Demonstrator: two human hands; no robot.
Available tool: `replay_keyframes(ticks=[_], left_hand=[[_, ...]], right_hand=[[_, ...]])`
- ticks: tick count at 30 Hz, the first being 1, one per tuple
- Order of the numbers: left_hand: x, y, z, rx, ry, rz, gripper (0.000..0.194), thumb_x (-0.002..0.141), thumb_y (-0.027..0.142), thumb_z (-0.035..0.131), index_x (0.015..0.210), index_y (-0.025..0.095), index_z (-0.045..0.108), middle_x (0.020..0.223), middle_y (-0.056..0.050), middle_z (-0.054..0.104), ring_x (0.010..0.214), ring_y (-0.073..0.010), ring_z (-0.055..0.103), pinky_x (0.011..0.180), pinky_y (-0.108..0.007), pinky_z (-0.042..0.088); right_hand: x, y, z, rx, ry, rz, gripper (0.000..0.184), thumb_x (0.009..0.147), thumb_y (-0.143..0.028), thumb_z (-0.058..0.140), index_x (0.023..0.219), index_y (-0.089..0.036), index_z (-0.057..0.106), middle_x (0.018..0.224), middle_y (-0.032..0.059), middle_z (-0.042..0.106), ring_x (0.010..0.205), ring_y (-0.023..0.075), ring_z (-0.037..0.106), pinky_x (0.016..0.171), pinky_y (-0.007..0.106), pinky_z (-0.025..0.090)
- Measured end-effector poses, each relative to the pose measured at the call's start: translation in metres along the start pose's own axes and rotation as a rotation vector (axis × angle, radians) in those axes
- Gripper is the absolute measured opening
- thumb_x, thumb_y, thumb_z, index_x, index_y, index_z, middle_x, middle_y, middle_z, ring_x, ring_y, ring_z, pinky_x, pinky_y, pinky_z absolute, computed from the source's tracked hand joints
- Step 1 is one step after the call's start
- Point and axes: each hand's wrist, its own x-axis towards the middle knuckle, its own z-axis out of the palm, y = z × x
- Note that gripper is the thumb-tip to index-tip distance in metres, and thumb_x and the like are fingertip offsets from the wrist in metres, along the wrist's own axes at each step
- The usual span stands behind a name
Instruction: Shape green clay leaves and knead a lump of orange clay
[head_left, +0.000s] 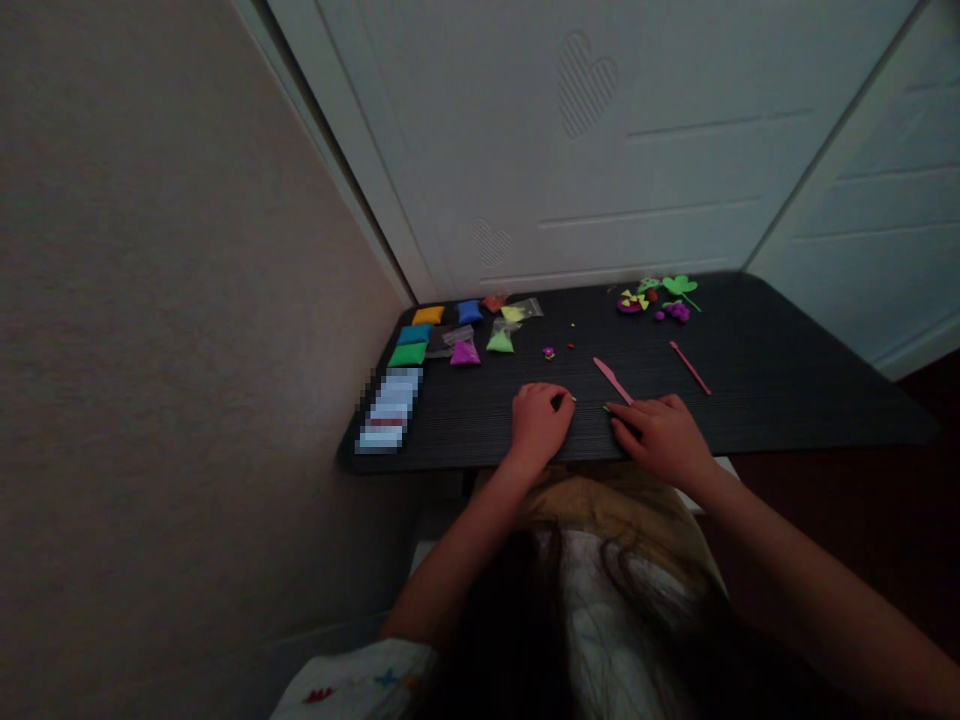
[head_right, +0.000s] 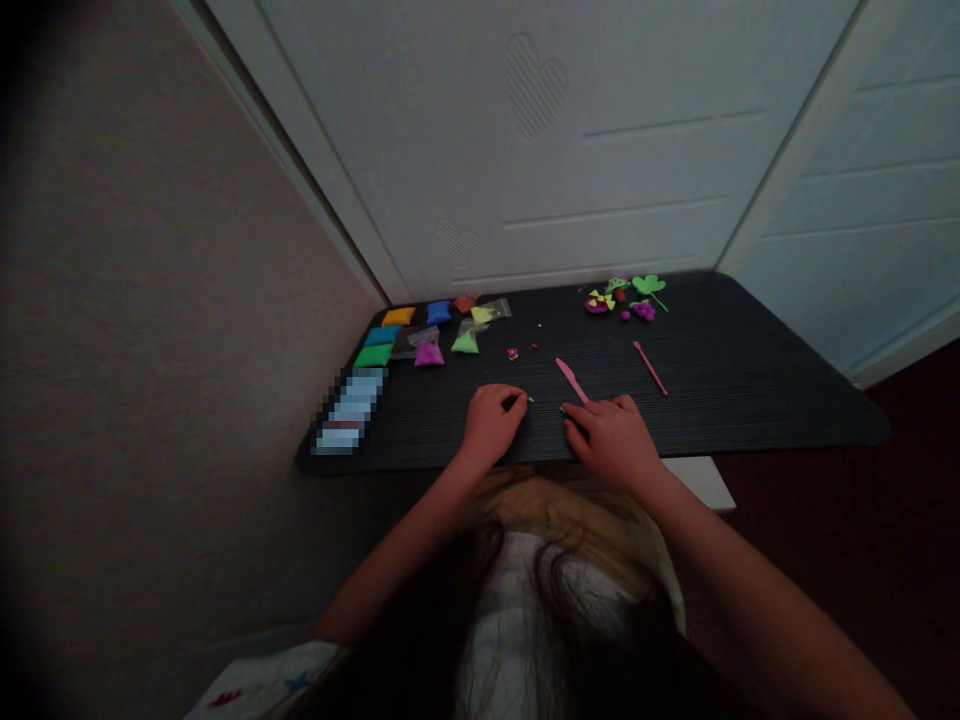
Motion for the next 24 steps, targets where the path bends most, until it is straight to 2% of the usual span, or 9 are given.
replay_keyframes(ticks=[6, 10, 15, 20, 24], left_hand=[[-0.0006, 0.0014, -0.0001, -0.007, 0.004, 0.013, 0.016, 0.079, 0.026, 0.05, 0.077, 0.02, 0.065, 0.085, 0.0, 0.067, 0.087, -0.0164, 0.055, 0.083, -0.03, 0.039], [-0.0008, 0.0021, -0.001, -0.01, 0.002, 0.001, 0.016, 0.079, 0.026, 0.05, 0.078, 0.02, 0.065, 0.085, 0.0, 0.068, 0.088, -0.0165, 0.055, 0.083, -0.03, 0.039], [-0.0007, 0.0013, -0.0002, -0.004, 0.007, 0.016, 0.016, 0.079, 0.026, 0.05, 0.078, 0.02, 0.065, 0.085, 0.0, 0.068, 0.087, -0.0166, 0.055, 0.082, -0.03, 0.039], [-0.0006, 0.0002, 0.0012, -0.003, 0.011, 0.023, 0.016, 0.079, 0.026, 0.05, 0.078, 0.02, 0.065, 0.085, 0.0, 0.068, 0.086, -0.0163, 0.055, 0.082, -0.03, 0.039], [-0.0005, 0.001, -0.0001, -0.001, 0.004, 0.021, 0.016, 0.079, 0.026, 0.05, 0.077, 0.02, 0.065, 0.085, 0.0, 0.068, 0.087, -0.0162, 0.055, 0.083, -0.029, 0.039]], right_hand=[[-0.002, 0.0013, -0.0001, 0.017, -0.025, -0.092, 0.031, 0.087, -0.033, 0.041, 0.109, -0.024, 0.06, 0.089, 0.0044, 0.067, 0.078, 0.0173, 0.058, 0.076, 0.034, 0.028], [-0.0022, 0.001, 0.0004, 0.001, 0.004, -0.011, 0.032, 0.087, -0.033, 0.041, 0.109, -0.019, 0.06, 0.091, 0.0063, 0.067, 0.08, 0.0181, 0.059, 0.077, 0.035, 0.029], [-0.0016, 0.0013, 0.0001, 0.032, -0.025, -0.086, 0.031, 0.087, -0.033, 0.041, 0.109, -0.024, 0.06, 0.088, 0.003, 0.067, 0.079, 0.017, 0.058, 0.077, 0.034, 0.029], [-0.0022, 0.0012, 0.0004, 0.023, -0.002, -0.019, 0.033, 0.087, -0.032, 0.041, 0.11, -0.019, 0.059, 0.09, 0.0057, 0.067, 0.081, 0.0178, 0.058, 0.077, 0.034, 0.029], [-0.0027, 0.0014, 0.0004, 0.049, -0.019, -0.099, 0.03, 0.087, -0.032, 0.041, 0.108, -0.024, 0.061, 0.086, 0.0033, 0.066, 0.078, 0.0166, 0.058, 0.076, 0.034, 0.029]])
